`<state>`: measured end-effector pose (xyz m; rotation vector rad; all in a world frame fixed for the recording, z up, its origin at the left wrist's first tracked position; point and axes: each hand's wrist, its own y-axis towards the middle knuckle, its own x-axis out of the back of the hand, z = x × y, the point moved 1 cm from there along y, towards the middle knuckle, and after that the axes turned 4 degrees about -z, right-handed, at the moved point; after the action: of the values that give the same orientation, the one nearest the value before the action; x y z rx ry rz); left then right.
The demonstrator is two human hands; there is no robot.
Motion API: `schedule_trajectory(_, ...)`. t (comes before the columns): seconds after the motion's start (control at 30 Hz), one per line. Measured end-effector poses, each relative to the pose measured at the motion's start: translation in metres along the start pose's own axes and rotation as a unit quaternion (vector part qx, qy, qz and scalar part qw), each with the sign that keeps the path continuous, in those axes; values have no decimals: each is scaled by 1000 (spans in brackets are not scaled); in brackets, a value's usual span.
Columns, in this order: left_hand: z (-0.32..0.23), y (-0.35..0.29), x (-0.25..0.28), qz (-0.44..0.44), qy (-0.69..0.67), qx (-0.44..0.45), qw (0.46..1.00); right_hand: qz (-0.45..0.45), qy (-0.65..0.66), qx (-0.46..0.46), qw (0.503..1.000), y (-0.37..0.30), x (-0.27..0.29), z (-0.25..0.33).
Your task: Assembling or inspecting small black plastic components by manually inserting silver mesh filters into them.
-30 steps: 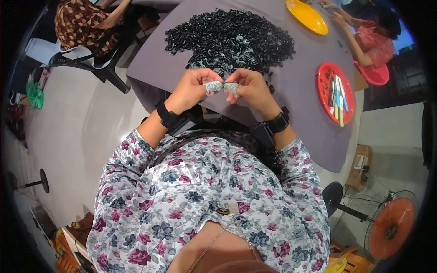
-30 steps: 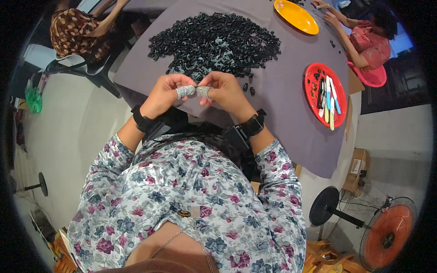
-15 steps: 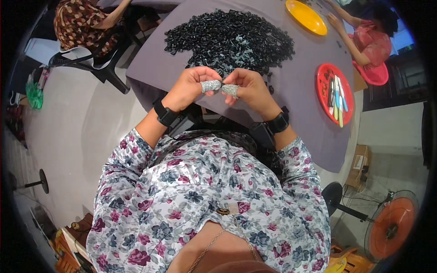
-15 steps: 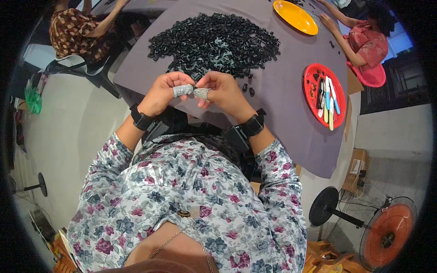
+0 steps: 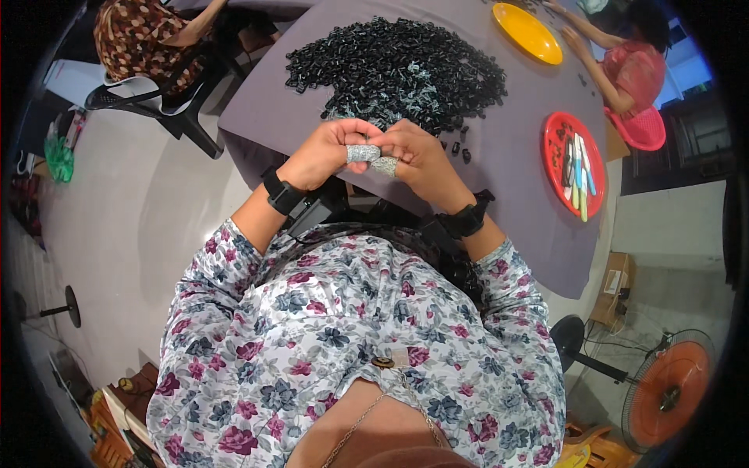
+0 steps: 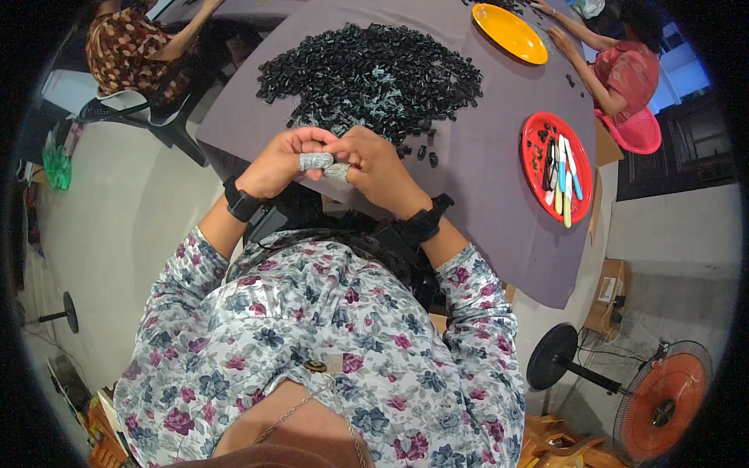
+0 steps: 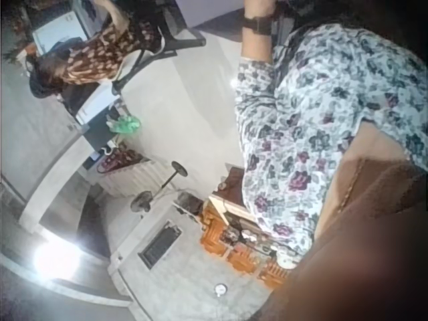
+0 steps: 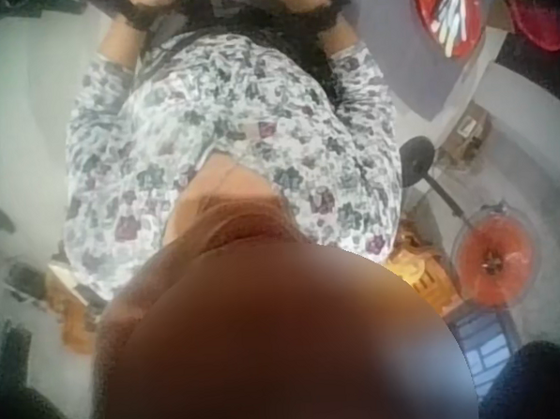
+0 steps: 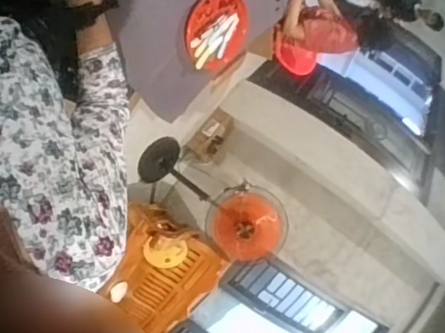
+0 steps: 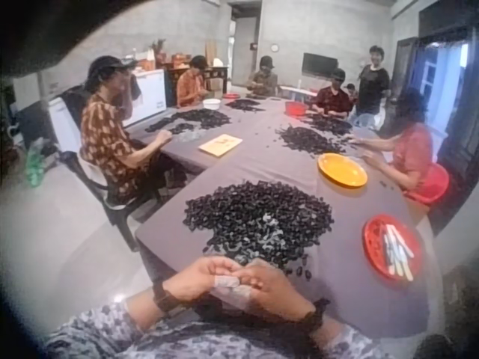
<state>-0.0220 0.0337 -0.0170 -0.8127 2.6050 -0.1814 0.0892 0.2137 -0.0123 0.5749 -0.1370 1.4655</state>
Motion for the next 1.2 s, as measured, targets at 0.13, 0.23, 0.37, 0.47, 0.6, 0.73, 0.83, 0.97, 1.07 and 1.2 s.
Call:
schedule_trajectory(0.13, 4, 2, 2, 5, 18, -13, 1000, -46, -139, 57, 988, 1, -6, 13)
schedule_trajectory(0.23, 3, 1, 0, 9, 72, -21, 997, -32, -255, 62, 964, 0, -7, 27)
schedule_trajectory(0.37, 3, 2, -1, 42, 108, -17, 993, 3, -367, 111, 923, -3, -11, 30)
schedule_trajectory(0.47, -9, -2, -4, 116, 198, 6, 973, 89, -332, 61, 937, -9, -13, 34)
schedule_trajectory(0.6, -11, -7, -8, 120, 172, 20, 978, 88, -320, 55, 942, -14, -14, 38)
schedule_trajectory(0.73, -4, -11, -10, 122, 164, 5, 979, 107, -311, 32, 944, -19, -16, 35)
schedule_trajectory(0.83, 6, -12, -10, 121, 182, 7, 976, 122, -294, 20, 948, -29, -20, 26)
schedule_trajectory(0.97, 8, -17, -18, 104, 135, 16, 985, 83, -288, -10, 954, -40, -9, 32)
schedule_trajectory(1.07, -8, -1, 0, 29, 230, -74, 970, 36, -344, -112, 932, -41, 41, 29)
schedule_trajectory(1.2, -17, 6, 0, -13, 393, -101, 914, -41, -443, -130, 886, -62, 98, 5)
